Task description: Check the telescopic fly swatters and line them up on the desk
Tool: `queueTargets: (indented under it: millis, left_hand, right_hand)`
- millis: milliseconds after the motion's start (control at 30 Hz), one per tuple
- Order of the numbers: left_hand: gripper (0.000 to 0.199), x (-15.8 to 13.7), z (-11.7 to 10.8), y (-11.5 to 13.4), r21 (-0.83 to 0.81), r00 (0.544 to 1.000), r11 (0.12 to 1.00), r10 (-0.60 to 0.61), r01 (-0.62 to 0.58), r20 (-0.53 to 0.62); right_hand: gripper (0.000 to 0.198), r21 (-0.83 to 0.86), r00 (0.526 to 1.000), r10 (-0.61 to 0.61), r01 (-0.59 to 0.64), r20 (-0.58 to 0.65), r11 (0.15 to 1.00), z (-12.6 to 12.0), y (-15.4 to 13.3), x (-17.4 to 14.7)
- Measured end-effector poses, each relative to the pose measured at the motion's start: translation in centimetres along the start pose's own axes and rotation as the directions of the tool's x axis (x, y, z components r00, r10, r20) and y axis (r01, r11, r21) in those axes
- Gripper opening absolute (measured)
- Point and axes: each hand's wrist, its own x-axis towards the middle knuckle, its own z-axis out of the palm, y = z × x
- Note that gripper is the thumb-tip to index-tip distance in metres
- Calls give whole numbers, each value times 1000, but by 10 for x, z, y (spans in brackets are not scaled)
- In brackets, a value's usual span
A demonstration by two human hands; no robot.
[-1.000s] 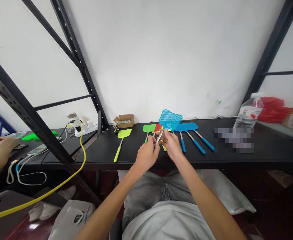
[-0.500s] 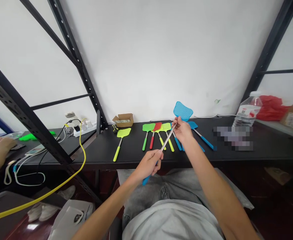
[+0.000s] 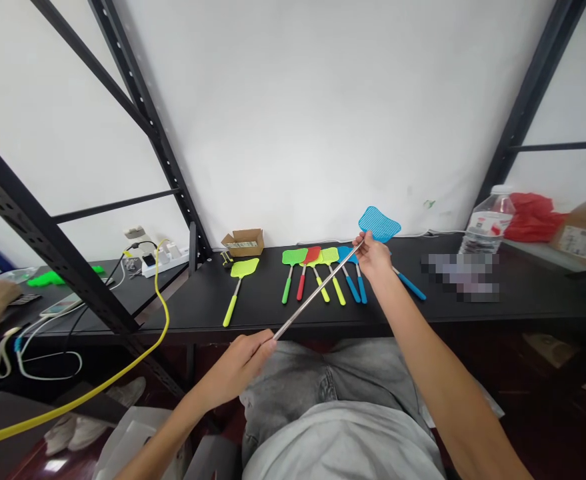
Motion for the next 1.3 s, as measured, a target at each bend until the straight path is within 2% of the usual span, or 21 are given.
queueTargets:
  millis: [167, 267, 367, 533, 633, 700, 733, 800, 833, 867, 933, 967, 1000, 1067, 1100, 1133, 1167, 1200, 1233, 1267, 1300]
  left_hand:
    - [35, -34, -11, -11, 97, 999, 995, -33, 35, -21]
    - [36, -55, -17, -22, 98, 997, 994, -39, 46, -68]
    - [37, -63, -28, -35, 134, 995, 990, -23, 36, -101]
    - [33, -40, -52, -44, 422, 988, 903, -11, 75, -152]
    - [32, -7, -55, -38, 541, 961, 834, 49, 110, -271]
    - [31, 21, -52, -31, 596, 944, 797, 112, 102, -311]
    - [30, 37, -50, -27, 616, 928, 785, 177, 69, -329]
    - [27, 68, -47, -16, 624, 867, 781, 310, 2, -391]
    - [23, 83, -46, -10, 619, 815, 785, 376, -27, -441]
    - [19, 96, -44, -3, 614, 727, 789, 440, -33, -527]
    - [16, 115, -38, 11, 596, 595, 802, 501, -46, -628]
    - [16, 121, -31, 18, 555, 529, 829, 504, -73, -683]
    - [16, 125, -23, 25, 498, 486, 859, 489, -122, -724]
    - [13, 130, -1, 33, 299, 454, 921, 384, -249, -804]
    - [14, 132, 10, 34, 148, 468, 941, 284, -305, -837]
    - [16, 134, 19, 33, -28, 510, 940, 159, -339, -845]
    - [21, 136, 25, 29, -203, 574, 916, 35, -346, -818]
    - [27, 138, 27, 24, -377, 624, 865, -98, -331, -775]
    - [34, 139, 25, 18, -535, 637, 783, -241, -319, -732]
    - [40, 140, 19, 12, -641, 654, 691, -319, -335, -686]
    - [44, 140, 10, 6, -690, 643, 615, -360, -381, -676]
  right_hand:
    - [24, 27, 1000, 7, -7, -3, 1000, 2, 5, 5]
    - [26, 44, 1000, 6, -4, -30, 999, 1, 1, 9]
    - [26, 61, 999, 0, 3, -46, 998, 2, -4, 8]
    - [25, 139, 998, -45, 51, -49, 989, -1, -6, -1]
    - [22, 194, 999, -46, 48, -15, 980, -6, -5, -6]
    - [21, 223, 1000, -12, 8, 20, 975, -9, -3, -10]
    - [20, 229, 999, 9, -17, 39, 973, -11, -1, -12]
    - [19, 214, 997, 36, -50, 66, 975, -16, 1, -15]
    - [18, 202, 997, 39, -52, 67, 978, -19, 2, -15]
    - [17, 193, 998, 33, -43, 54, 980, -23, 2, -15]
    - [16, 196, 1000, 10, -9, -3, 981, -30, 0, -13]
    - [17, 206, 999, -2, 9, -35, 978, -34, -1, -12]
    - [18, 218, 998, -16, 29, -62, 975, -37, -2, -11]
    - [18, 231, 995, -46, 66, -91, 971, -42, -5, -9]
    - [17, 230, 994, -61, 81, -92, 970, -44, -6, -8]
    - [16, 225, 993, -74, 92, -88, 970, -46, -7, -8]
    - [15, 218, 993, -83, 99, -82, 971, -47, -8, -7]
    - [15, 211, 993, -88, 102, -75, 972, -49, -10, -7]
    - [15, 207, 994, -90, 102, -68, 973, -50, -12, -6]
    - [15, 207, 994, -91, 103, -65, 973, -52, -14, -6]
    - [15, 210, 993, -95, 107, -67, 972, -54, -17, -6]
